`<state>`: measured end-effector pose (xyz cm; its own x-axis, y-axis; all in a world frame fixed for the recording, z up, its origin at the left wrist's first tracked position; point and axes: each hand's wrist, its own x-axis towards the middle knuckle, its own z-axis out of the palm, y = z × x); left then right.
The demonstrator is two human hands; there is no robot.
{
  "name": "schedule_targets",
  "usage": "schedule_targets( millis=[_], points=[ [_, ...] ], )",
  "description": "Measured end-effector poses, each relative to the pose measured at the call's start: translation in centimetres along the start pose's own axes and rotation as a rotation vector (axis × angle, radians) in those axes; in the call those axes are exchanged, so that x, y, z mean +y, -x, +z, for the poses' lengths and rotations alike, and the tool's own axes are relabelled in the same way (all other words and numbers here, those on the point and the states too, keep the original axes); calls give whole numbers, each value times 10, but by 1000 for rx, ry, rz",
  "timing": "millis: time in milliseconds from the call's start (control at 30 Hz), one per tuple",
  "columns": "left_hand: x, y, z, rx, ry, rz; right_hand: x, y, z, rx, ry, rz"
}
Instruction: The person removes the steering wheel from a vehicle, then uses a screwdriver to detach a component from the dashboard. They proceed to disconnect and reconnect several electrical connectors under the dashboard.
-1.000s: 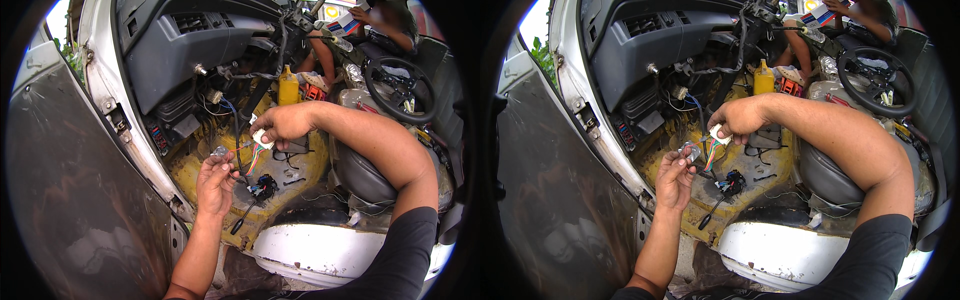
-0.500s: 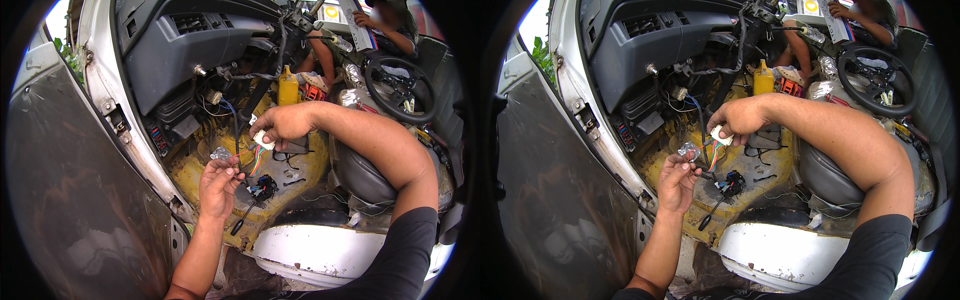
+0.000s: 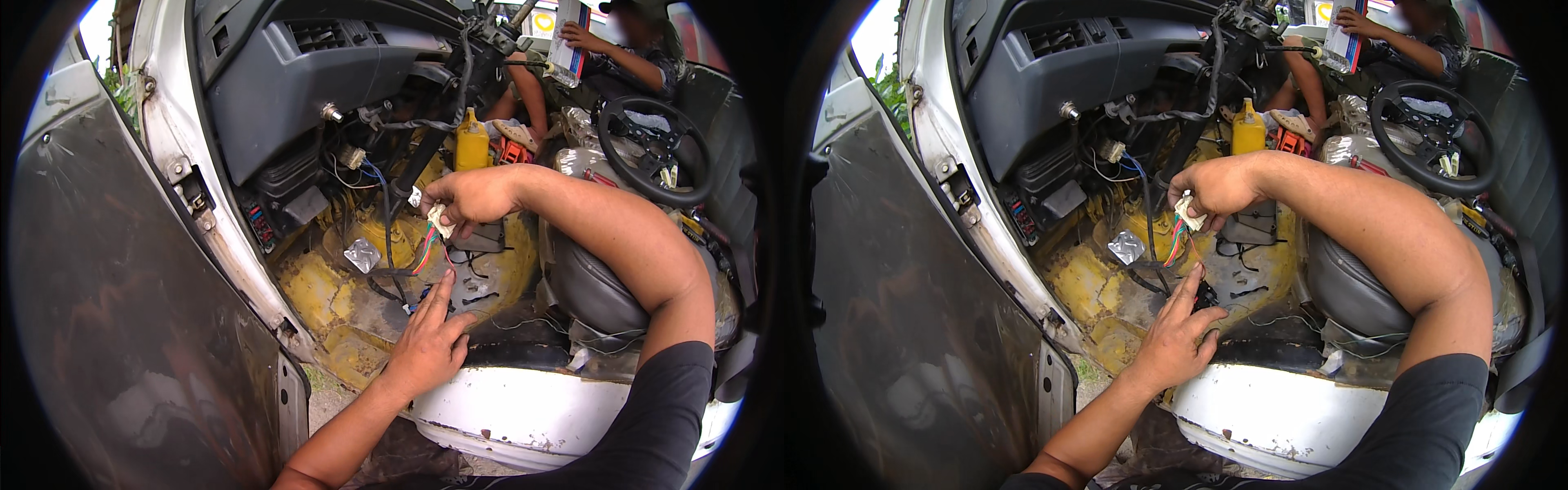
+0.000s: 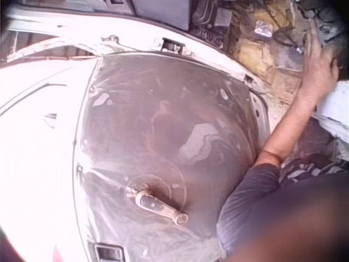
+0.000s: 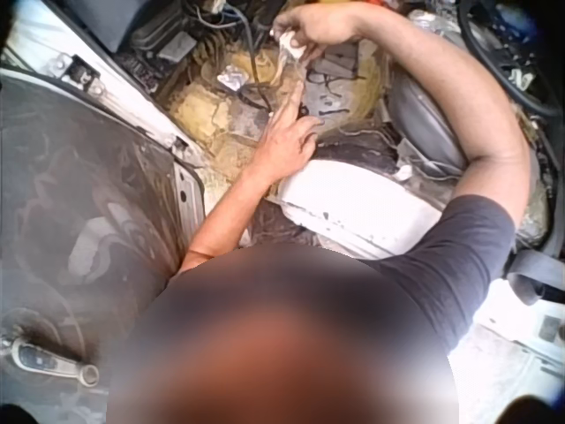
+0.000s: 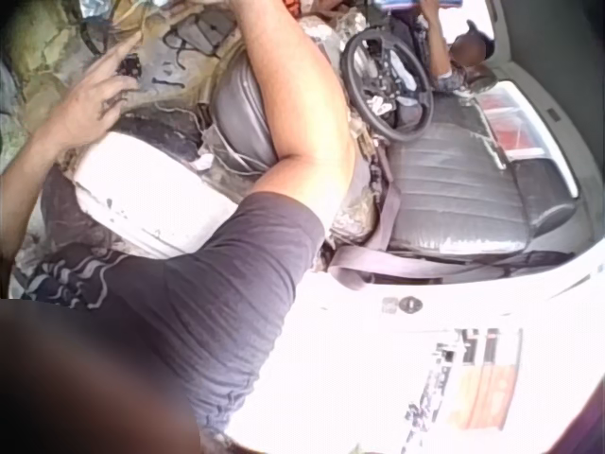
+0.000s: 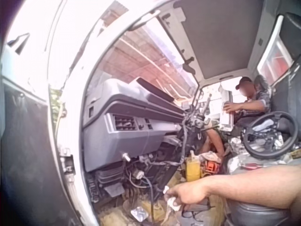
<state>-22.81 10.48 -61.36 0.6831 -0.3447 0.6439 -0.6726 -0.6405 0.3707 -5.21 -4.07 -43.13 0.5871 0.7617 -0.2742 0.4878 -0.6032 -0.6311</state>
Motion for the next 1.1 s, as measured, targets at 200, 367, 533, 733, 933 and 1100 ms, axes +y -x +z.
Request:
schedule_targets(
  millis=[200, 367, 533, 733, 933, 1100],
  points=[
    [1, 3, 3, -31, -3, -17, 0, 1, -1, -3, 16, -3],
    [0, 3, 4, 27, 10, -3, 3, -1, -2, 5, 9, 17],
    [-6, 4, 2, 232, 2, -45, 5, -2, -3, -2, -51, 38],
    [-27, -7, -17, 466, 165, -359, 4, -2, -7, -103, -124, 87],
    [-44, -7, -15, 407, 459, -432, 5, -2, -6, -172, -233, 90],
    [-56, -2, -10, 425, 317, -314, 7, -2, -4, -161, -197, 95]
  ],
)
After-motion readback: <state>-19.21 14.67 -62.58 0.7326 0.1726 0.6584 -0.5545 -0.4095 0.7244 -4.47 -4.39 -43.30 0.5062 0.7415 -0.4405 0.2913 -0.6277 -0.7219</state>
